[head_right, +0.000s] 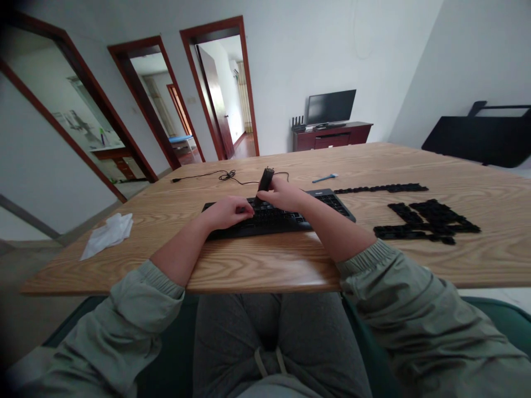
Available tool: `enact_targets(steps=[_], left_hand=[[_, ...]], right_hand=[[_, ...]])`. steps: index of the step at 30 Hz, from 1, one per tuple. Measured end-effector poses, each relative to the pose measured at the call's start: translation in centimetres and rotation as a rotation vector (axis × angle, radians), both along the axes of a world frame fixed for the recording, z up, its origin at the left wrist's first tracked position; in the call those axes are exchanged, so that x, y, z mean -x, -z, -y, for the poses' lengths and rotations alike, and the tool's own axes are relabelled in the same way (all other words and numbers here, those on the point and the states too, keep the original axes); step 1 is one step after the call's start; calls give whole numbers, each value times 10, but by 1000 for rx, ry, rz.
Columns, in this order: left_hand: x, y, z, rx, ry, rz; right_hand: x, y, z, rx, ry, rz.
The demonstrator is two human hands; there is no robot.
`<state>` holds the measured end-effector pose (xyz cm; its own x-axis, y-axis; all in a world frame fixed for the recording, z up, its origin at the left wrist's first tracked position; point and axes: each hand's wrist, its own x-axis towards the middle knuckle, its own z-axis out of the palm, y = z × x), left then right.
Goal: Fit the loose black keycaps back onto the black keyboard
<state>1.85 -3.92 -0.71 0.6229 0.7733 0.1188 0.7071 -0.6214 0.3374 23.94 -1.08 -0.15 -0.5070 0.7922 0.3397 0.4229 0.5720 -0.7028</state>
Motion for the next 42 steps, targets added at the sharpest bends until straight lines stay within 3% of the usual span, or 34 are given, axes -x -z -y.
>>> enact_targets(steps=[10, 15, 21, 25, 32, 37, 42], left_hand=[[4, 3, -3, 1, 3, -12], [3, 5, -3, -27, 16, -3], [-1, -1, 3, -199, -179, 156], [-14, -2, 2, -201, -192, 247], [-19, 6, -6, -310, -331, 102], [-16, 15, -8, -416, -378, 50], [-16, 22, -11, -505, -367, 51]], right_hand=[[2, -7, 7, -18, -123, -44], [2, -11, 4, -42, -112, -50], [4, -7, 5, -32, -102, -68], [7, -6, 5, -100, -96, -27], [9, 19, 21, -224, 133, 85], [12, 35, 35, -344, -10, 337], [15, 38, 34, -390, -31, 414]])
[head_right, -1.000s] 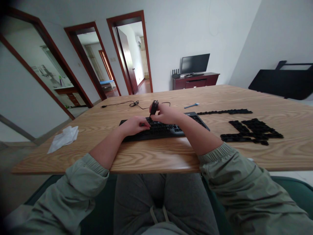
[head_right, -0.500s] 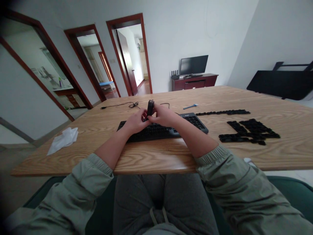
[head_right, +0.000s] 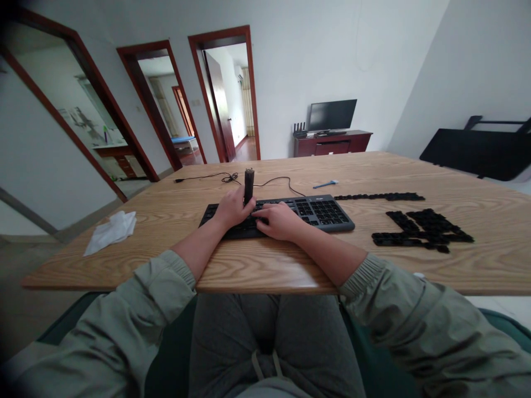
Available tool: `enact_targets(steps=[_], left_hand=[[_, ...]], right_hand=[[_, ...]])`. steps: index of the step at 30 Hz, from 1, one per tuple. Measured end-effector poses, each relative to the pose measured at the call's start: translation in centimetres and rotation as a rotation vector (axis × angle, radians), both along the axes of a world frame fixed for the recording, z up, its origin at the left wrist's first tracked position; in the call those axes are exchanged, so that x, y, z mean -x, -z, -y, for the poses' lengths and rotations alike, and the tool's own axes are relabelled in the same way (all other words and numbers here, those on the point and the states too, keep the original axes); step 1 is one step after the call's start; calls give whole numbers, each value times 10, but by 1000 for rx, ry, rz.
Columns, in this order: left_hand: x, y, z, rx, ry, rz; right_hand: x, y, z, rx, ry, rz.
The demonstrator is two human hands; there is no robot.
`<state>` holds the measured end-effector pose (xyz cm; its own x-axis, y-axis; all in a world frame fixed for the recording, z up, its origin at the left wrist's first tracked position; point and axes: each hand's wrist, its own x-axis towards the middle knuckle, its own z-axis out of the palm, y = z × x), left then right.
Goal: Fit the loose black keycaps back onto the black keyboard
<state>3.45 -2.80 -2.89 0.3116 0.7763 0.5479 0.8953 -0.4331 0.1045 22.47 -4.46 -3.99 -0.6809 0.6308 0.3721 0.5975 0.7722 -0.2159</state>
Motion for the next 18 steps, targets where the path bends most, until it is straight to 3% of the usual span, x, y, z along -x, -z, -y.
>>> enact_targets(steps=[9, 14, 18], left_hand=[[-1, 3, -1, -30, -22, 2], [4, 3, -6, -102, -156, 171], [7, 3, -8, -99, -101, 194]], right_hand=[[0, 3, -1, -2, 17, 14], [3, 3, -1, 22, 9, -10], [2, 3, -1, 11, -11, -2]])
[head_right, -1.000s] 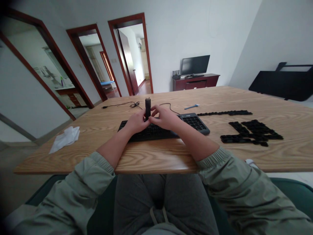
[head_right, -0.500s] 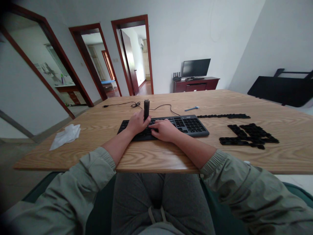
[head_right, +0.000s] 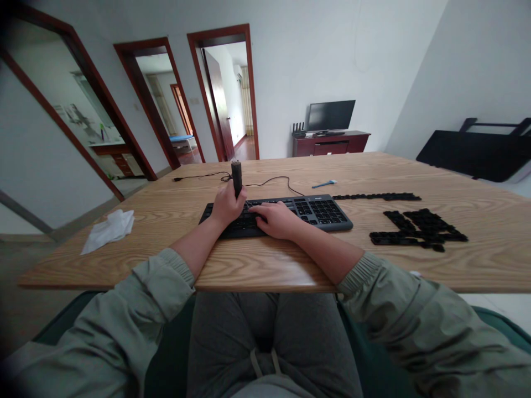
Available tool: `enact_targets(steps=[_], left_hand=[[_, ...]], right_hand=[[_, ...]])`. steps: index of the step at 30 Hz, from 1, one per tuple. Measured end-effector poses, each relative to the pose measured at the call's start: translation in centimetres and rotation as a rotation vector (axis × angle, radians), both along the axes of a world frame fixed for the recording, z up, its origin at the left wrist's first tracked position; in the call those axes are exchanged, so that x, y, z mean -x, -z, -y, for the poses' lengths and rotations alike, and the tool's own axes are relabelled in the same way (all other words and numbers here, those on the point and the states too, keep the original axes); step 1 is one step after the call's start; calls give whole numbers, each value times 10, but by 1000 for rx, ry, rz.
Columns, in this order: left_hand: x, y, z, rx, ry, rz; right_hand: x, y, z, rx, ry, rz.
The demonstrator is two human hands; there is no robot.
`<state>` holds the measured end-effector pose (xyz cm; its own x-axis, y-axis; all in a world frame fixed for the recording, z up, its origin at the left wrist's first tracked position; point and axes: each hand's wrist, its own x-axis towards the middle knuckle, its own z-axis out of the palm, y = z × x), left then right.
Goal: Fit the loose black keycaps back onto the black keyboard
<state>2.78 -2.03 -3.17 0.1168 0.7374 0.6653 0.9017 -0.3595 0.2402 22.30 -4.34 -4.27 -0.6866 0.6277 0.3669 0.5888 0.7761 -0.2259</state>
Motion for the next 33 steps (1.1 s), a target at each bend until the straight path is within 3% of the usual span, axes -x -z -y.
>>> enact_targets(steps=[8, 13, 25, 28, 30, 33], left_hand=[[22, -13, 0, -24, 2, 251], [35, -21, -3, -124, -26, 433], [36, -23, -3, -132, -13, 450], [36, -23, -3, -131, -5, 453], [36, -23, -4, -129, 6, 452], [35, -23, -4, -127, 18, 453]], right_hand=[[-4, -7, 6, 33, 71, -150], [0, -9, 6, 4, 138, -30], [6, -22, 12, 47, 60, 1], [-14, -35, 3, 26, 32, -23], [-45, -46, -11, 24, 63, 0], [-119, -59, -38, 54, 320, 96]])
